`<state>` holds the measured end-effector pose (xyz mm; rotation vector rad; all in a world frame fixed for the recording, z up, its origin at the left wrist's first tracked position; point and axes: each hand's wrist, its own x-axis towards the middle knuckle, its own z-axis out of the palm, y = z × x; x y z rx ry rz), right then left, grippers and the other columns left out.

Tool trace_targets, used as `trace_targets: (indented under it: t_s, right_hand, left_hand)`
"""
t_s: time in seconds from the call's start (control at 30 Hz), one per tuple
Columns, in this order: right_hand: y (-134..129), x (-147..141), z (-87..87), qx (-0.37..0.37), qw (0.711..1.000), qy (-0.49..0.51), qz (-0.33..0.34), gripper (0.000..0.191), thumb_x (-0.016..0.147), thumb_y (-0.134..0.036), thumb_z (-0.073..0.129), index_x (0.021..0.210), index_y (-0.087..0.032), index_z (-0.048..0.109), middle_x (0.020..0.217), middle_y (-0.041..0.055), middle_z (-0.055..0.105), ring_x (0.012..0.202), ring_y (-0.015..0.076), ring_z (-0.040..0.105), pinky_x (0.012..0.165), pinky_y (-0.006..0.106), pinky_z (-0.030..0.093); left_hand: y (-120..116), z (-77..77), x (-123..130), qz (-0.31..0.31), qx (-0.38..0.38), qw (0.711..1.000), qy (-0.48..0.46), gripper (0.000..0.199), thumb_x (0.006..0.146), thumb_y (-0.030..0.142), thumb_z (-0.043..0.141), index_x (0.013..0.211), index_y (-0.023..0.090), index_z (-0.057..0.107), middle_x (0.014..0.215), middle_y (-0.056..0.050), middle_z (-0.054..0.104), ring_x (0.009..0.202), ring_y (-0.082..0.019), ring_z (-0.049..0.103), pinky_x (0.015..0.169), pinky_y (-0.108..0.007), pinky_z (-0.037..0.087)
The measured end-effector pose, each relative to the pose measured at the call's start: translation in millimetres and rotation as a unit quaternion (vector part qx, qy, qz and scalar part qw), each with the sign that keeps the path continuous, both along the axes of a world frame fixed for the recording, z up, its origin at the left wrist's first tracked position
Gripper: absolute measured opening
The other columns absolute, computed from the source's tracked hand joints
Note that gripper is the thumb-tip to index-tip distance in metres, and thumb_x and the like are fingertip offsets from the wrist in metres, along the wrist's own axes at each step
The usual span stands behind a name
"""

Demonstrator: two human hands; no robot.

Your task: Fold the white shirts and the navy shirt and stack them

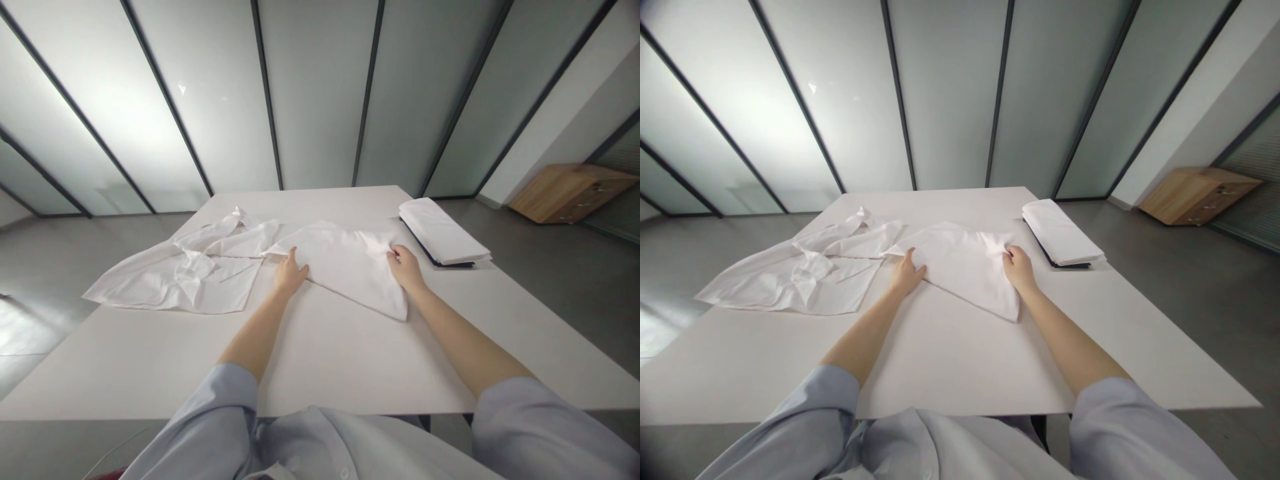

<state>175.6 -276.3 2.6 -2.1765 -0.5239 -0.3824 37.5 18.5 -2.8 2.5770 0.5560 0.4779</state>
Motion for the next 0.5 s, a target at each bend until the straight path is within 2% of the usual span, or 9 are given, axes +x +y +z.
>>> trace_targets:
  t_s: [0.03,0.1,0.17,0.23,0.27,0.3,0.37,0.43,0.5]
  right_hand:
    - [9,-11,2.2,0.017,0.998,-0.054,0.039,0.021,0.081,-0.024,0.048,0.092,-0.019,0.065,0.099,0.0113,0.068,0.099,0.0271,0.061,0.091,0.041,0.046]
    - [31,-40,4.9,0.012,0.975,-0.121,0.187,0.021,0.081,-0.02,0.047,0.091,-0.022,0.065,0.106,0.0094,0.067,0.109,0.0263,0.058,0.1,0.042,0.041]
    - [50,-73,5.0,-0.04,0.926,-0.124,0.354,0.023,0.08,-0.014,0.047,0.087,-0.024,0.067,0.105,0.0057,0.069,0.117,0.0248,0.055,0.107,0.044,0.034]
    - [64,-101,3.7,-0.101,0.866,-0.082,0.483,0.027,0.078,-0.009,0.047,0.084,-0.024,0.068,0.109,0.0033,0.07,0.119,0.0224,0.055,0.109,0.043,0.032]
    - [68,-111,3.1,-0.12,0.845,-0.056,0.519,0.026,0.079,-0.009,0.047,0.083,-0.024,0.068,0.109,0.0029,0.07,0.117,0.0218,0.057,0.109,0.043,0.032]
    - [69,-116,2.6,-0.124,0.834,-0.026,0.538,0.024,0.081,-0.011,0.048,0.084,-0.023,0.069,0.109,0.003,0.071,0.113,0.0212,0.059,0.107,0.042,0.034]
    - [66,-114,2.0,-0.088,0.851,0.023,0.517,0.021,0.086,-0.019,0.049,0.09,-0.022,0.069,0.107,0.0043,0.071,0.105,0.0207,0.063,0.101,0.039,0.041]
    - [58,-98,0.8,-0.031,0.903,0.037,0.426,0.023,0.09,-0.027,0.047,0.097,-0.021,0.068,0.108,0.0063,0.071,0.102,0.0214,0.064,0.095,0.037,0.046]
    - [48,-74,-1.8,-0.026,0.951,0.023,0.306,0.027,0.091,-0.032,0.047,0.104,-0.021,0.068,0.111,0.0082,0.069,0.106,0.0231,0.063,0.096,0.038,0.046]
  left_hand:
    - [-1,1.9,-1,0.01,-0.009,1.0,-0.013,0.067,0.085,0.04,0.059,0.142,0.011,0.039,0.093,-0.013,0.07,0.098,-0.029,0.065,0.086,-0.037,0.047]
    - [-4,5.6,-3,-0.008,-0.038,0.999,-0.035,0.06,0.09,0.05,0.05,0.135,0.01,0.048,0.078,-0.009,0.069,0.092,-0.027,0.066,0.084,-0.036,0.047]
    - [-8,7.3,-4,-0.074,-0.088,0.992,-0.053,0.054,0.095,0.053,0.036,0.122,0.012,0.059,0.072,-0.006,0.068,0.087,-0.025,0.067,0.083,-0.034,0.048]
    - [-12,6.5,-4,-0.139,-0.14,0.978,-0.068,0.051,0.094,0.053,0.037,0.114,0.014,0.063,0.083,-0.007,0.071,0.09,-0.023,0.067,0.083,-0.032,0.049]
    - [-14,5.3,-3,-0.154,-0.156,0.973,-0.072,0.049,0.09,0.052,0.045,0.114,0.014,0.063,0.093,-0.008,0.072,0.093,-0.024,0.066,0.084,-0.033,0.049]
    - [-16,4.0,-2,-0.156,-0.163,0.972,-0.073,0.048,0.085,0.049,0.055,0.117,0.014,0.061,0.103,-0.009,0.071,0.097,-0.025,0.065,0.086,-0.034,0.049]
    - [-18,1.3,0,-0.144,-0.165,0.973,-0.073,0.055,0.074,0.035,0.066,0.124,0.014,0.056,0.114,-0.011,0.068,0.103,-0.027,0.063,0.091,-0.038,0.048]
    - [-20,-0.1,2,-0.146,-0.186,0.968,-0.084,0.054,0.07,0.023,0.062,0.123,0.013,0.057,0.115,-0.011,0.068,0.106,-0.027,0.062,0.094,-0.039,0.047]
    - [-22,0.8,2,-0.177,-0.253,0.947,-0.093,0.044,0.069,0.021,0.056,0.112,0.013,0.063,0.107,-0.009,0.07,0.102,-0.026,0.063,0.092,-0.039,0.048]
